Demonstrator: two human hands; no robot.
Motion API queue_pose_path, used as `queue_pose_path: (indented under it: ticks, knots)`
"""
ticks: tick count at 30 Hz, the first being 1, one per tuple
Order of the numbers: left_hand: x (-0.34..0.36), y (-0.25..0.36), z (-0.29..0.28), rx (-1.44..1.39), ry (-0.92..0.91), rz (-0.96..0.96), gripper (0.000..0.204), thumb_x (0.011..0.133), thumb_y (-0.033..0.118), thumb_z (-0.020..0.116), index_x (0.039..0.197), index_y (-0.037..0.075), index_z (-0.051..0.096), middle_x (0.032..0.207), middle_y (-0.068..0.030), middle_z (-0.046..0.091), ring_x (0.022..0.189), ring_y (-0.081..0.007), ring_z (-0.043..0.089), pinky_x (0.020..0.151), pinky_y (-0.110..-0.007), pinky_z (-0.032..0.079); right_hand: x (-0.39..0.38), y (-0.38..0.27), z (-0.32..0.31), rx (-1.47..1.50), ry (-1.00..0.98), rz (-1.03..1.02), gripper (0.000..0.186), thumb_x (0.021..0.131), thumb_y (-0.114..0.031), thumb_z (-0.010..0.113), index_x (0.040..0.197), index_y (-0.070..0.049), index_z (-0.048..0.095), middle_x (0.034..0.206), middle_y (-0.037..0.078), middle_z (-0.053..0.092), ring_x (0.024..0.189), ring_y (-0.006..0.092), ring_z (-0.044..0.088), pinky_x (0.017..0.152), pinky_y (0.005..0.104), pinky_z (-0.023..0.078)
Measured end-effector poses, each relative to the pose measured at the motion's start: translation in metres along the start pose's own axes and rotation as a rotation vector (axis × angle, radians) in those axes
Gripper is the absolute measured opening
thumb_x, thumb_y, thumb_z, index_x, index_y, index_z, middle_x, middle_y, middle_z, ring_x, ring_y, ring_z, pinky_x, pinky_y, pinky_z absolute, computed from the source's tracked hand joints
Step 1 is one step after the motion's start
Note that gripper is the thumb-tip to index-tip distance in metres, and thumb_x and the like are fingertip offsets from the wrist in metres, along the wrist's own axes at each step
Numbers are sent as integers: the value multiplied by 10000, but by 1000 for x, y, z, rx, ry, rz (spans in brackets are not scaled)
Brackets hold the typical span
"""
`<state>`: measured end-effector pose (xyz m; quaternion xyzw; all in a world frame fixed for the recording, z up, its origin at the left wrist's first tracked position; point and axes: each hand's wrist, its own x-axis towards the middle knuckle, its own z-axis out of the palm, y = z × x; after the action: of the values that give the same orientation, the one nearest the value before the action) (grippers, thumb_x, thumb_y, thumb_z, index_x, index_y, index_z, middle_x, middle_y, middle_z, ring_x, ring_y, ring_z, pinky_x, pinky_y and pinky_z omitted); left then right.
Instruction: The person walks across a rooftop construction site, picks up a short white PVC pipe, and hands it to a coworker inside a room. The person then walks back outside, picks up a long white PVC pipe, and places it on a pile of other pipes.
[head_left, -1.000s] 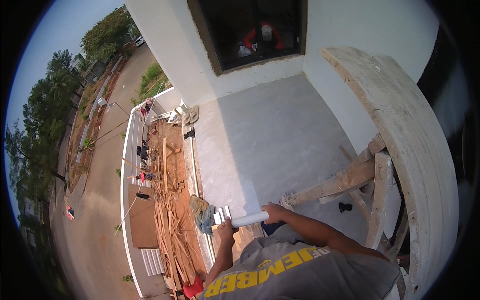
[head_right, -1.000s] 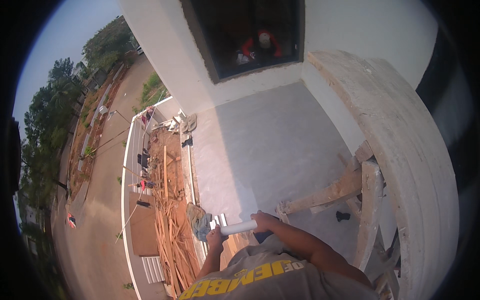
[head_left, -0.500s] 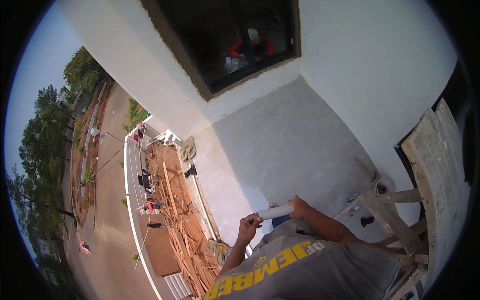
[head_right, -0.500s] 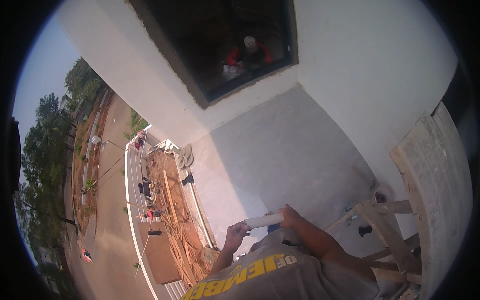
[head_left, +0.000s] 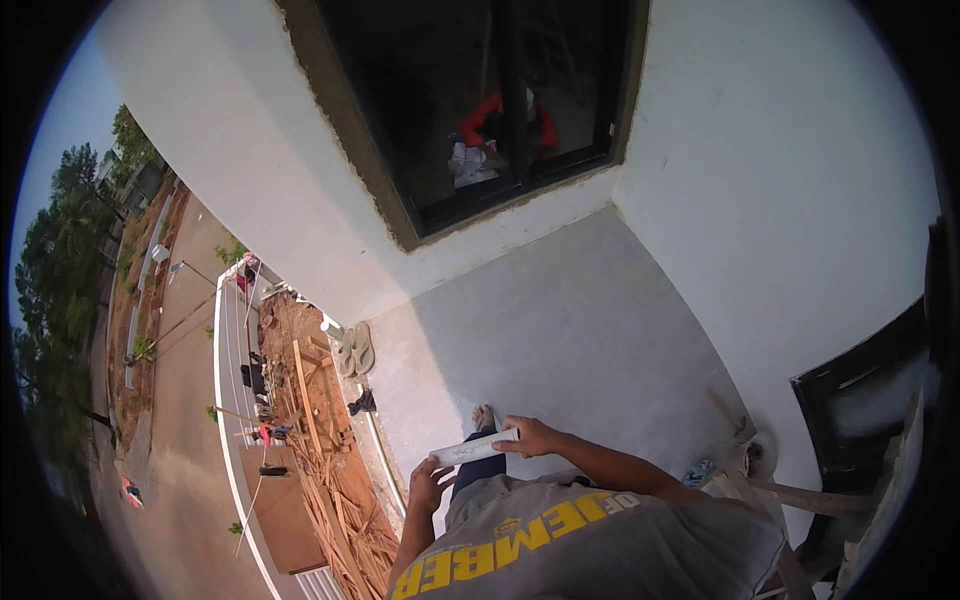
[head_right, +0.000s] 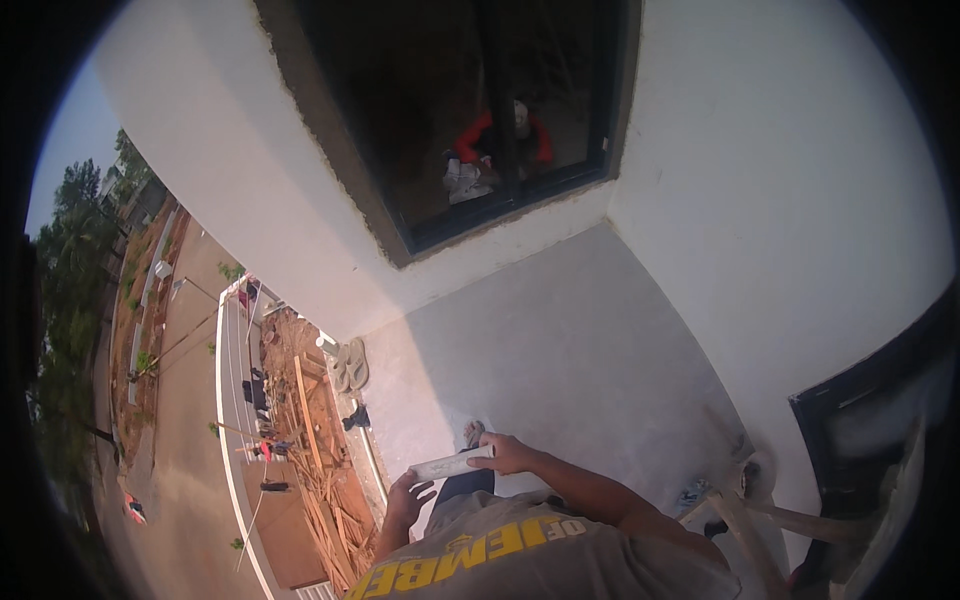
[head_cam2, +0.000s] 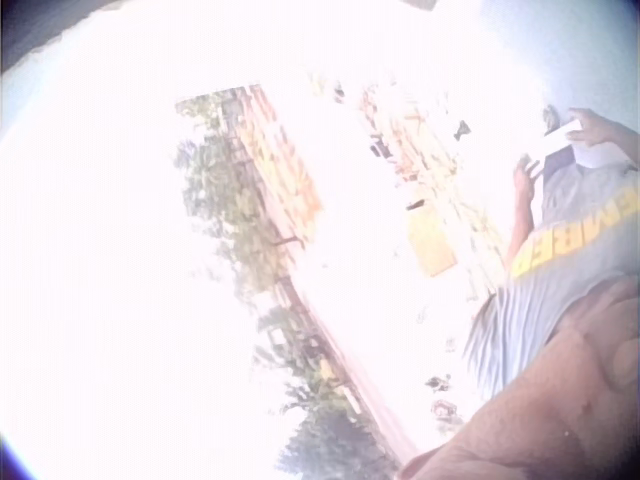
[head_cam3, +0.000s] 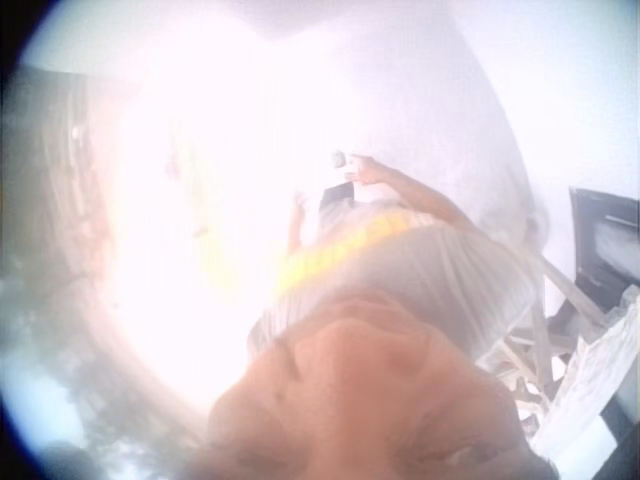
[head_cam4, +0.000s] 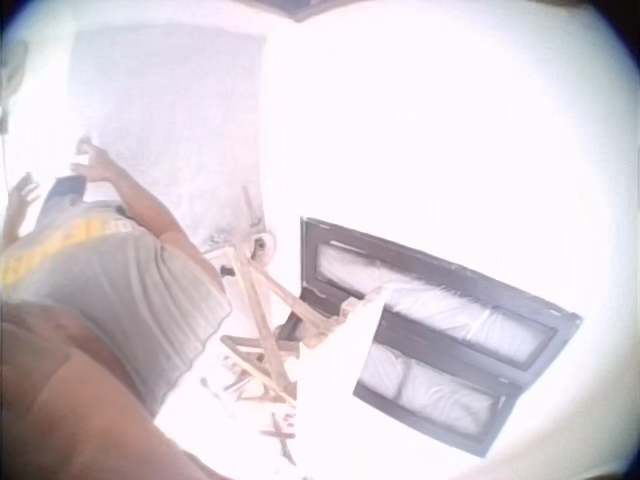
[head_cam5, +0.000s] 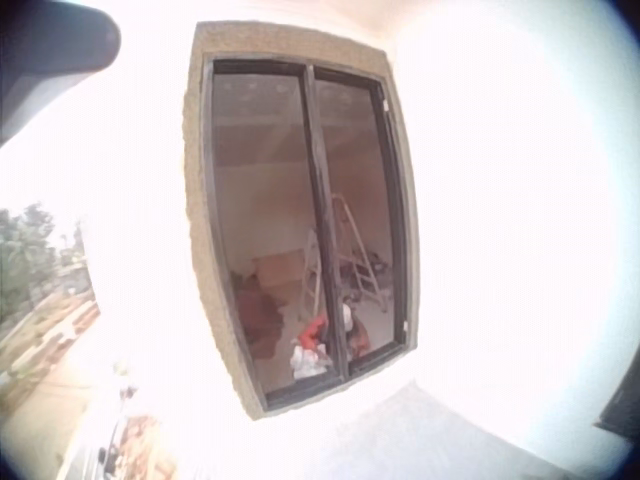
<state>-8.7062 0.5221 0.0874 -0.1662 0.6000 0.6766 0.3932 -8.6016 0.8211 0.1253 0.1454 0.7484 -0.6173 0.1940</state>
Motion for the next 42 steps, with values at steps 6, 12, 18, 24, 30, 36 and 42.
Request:
queue_pose_path:
  ticks: [6, 12, 18, 24, 30, 36, 42]
  knots:
    - [124, 106, 29, -2, -292, -116, 424, 1072, 277, 469, 1333, -52, 531, 1327, -181, 576, 1278, -324, 546, 1012, -548, 526, 92, -43, -88, 456, 95, 307, 557, 1009, -521, 598, 1185, 7, 619, 705, 57, 598, 478, 85, 514, 438, 245, 433]
    - [242, 224, 138, 251, -403, -55, 282, 1023, 266, 639, 1049, -6, 710, 1030, -86, 703, 977, -201, 673, 923, -457, 604, 136, -57, -181, 476, 307, 177, 437, 1009, -426, 631, 1203, -35, 632, 772, 32, 612, 563, 66, 554, 514, 232, 475]
    - [359, 267, 241, 384, -451, -52, 221, 994, 214, 679, 1004, -5, 706, 989, -75, 693, 964, -213, 673, 889, -454, 611, 150, -30, -267, 179, 472, 32, 415, 908, -211, 774, 1247, -39, 609, 1016, 112, 680, 855, 175, 668, 762, 313, 540]
    - [414, 282, 360, 371, -382, -170, 337, 1020, 210, 625, 1189, -79, 584, 1125, -172, 634, 1097, -303, 651, 942, -494, 589, 167, -33, -389, -4, 625, -22, 519, 791, -109, 824, 1259, -55, 606, 1149, 197, 666, 1096, 338, 661, 960, 427, 507]
    - [447, 308, 498, 302, -399, -234, 389, 1055, 195, 552, 1302, -101, 500, 1264, -204, 566, 1229, -322, 574, 1041, -506, 544, 170, -23, -540, -142, 752, -98, 442, 767, -169, 810, 1168, -83, 648, 1056, 158, 665, 986, 340, 668, 885, 425, 520]
    - [508, 336, 601, 225, -403, -253, 116, 977, 163, 713, 975, 77, 635, 990, -63, 666, 1017, -213, 662, 903, -478, 605, 179, -43, -675, -5, 730, -73, 418, 815, -277, 839, 1117, -59, 650, 953, 117, 651, 811, 219, 628, 757, 367, 512]
    - [559, 362, 694, 266, -429, -290, 373, 1019, 378, 635, 1128, 22, 652, 1039, -100, 686, 940, -232, 691, 840, -436, 620, 226, -51, -770, -19, 926, 60, 415, 932, -402, 718, 1079, -21, 642, 735, 180, 600, 701, 265, 619, 678, 409, 479]
